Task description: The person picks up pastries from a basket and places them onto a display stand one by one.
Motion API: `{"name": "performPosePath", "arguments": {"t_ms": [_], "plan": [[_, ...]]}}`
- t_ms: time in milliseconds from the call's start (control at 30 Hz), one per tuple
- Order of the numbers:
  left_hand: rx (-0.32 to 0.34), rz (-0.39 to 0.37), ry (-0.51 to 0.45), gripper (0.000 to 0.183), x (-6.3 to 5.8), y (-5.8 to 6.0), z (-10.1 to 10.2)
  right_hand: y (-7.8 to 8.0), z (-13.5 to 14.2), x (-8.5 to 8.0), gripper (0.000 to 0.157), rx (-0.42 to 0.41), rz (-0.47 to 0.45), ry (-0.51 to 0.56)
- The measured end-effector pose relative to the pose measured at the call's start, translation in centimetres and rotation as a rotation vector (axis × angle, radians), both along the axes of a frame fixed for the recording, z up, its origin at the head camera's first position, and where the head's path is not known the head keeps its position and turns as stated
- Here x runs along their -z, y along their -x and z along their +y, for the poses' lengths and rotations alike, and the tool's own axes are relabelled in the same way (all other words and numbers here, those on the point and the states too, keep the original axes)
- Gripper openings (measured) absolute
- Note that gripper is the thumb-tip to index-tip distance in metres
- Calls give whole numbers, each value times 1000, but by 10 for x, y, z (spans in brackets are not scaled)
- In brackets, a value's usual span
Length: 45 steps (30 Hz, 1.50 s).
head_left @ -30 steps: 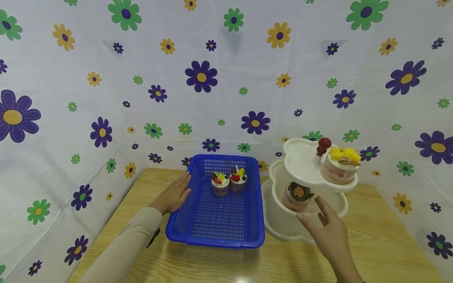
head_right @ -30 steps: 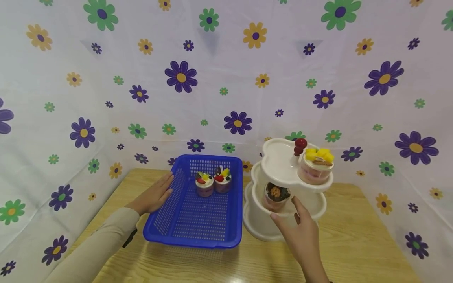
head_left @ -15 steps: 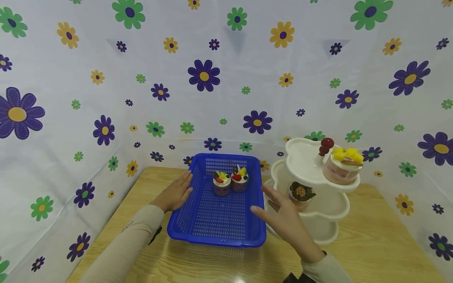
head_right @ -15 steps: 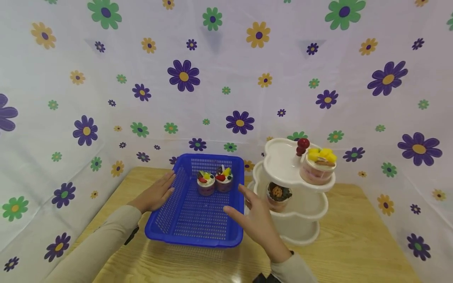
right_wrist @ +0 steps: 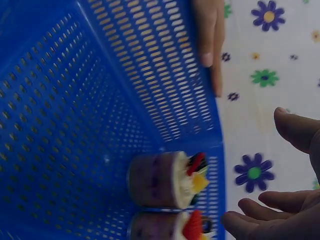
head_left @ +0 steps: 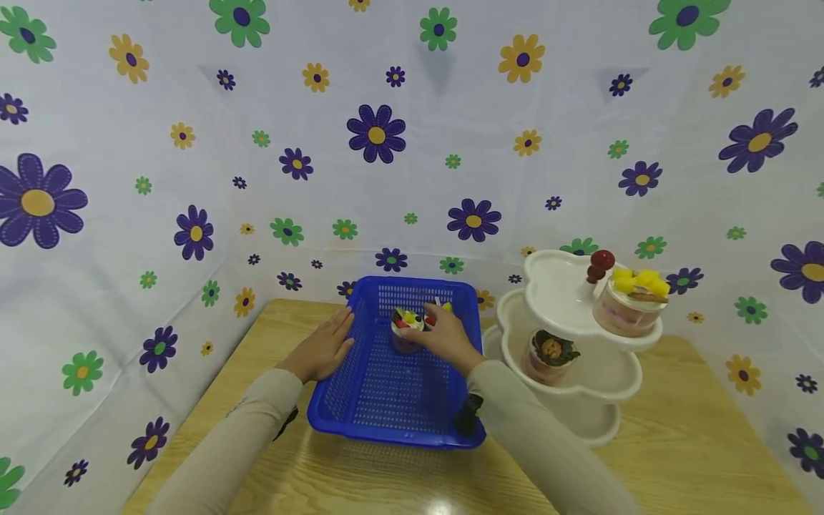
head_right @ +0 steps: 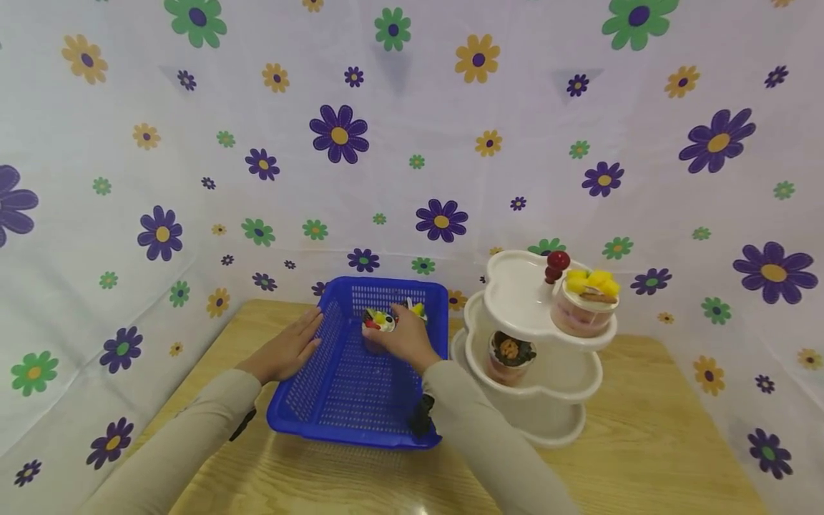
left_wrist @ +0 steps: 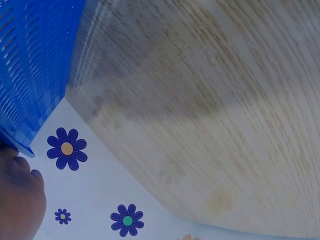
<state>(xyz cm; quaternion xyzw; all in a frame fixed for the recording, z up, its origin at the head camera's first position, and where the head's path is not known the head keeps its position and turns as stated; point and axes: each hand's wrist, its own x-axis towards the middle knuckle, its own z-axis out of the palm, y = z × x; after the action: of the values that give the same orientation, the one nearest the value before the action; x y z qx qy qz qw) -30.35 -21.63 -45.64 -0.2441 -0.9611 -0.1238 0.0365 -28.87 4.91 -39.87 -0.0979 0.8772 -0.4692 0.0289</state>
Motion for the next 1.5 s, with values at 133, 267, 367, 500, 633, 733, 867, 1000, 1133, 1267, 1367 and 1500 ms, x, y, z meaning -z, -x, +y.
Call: {"name": "performPosePath", "arguments": {"t_ms": [133, 267, 367, 500, 633, 733, 867, 1000, 1133, 1267, 1367, 1500], "plan": [[7, -7, -5, 55, -3, 0, 2, 16, -6, 19, 80, 40, -55, 17], [11, 1, 0, 54, -5, -1, 3, 26, -9, 34, 76, 52, -66, -7], [9, 11, -5, 54, -6, -1, 3, 30, -13, 41, 70, 60, -66, -18], [1, 12, -14, 54, -3, -3, 0, 32, -20, 47, 66, 80, -105, -18], [-3, 12, -17, 54, 1, -4, -2, 33, -25, 52, 66, 92, -106, -35], [-3, 18, -20, 55, 2, -3, -2, 34, -27, 53, 66, 96, -76, -53], [-6, 9, -16, 55, 2, -2, -1, 33, -27, 54, 64, 99, -50, -80], [-11, -2, 5, 56, 0, -1, 0, 31, -26, 54, 61, 109, -62, -88], [-8, -2, 9, 56, 1, 1, -1, 34, -27, 59, 60, 120, -64, -91], [-3, 8, 2, 55, -1, -1, 0, 39, -32, 67, 64, 113, -102, -51], [1, 16, -7, 54, -2, -2, 1, 42, -37, 71, 75, 106, -133, -13], [-4, 10, -8, 55, 0, -1, -1, 46, -43, 75, 82, 112, -91, -47]]}}
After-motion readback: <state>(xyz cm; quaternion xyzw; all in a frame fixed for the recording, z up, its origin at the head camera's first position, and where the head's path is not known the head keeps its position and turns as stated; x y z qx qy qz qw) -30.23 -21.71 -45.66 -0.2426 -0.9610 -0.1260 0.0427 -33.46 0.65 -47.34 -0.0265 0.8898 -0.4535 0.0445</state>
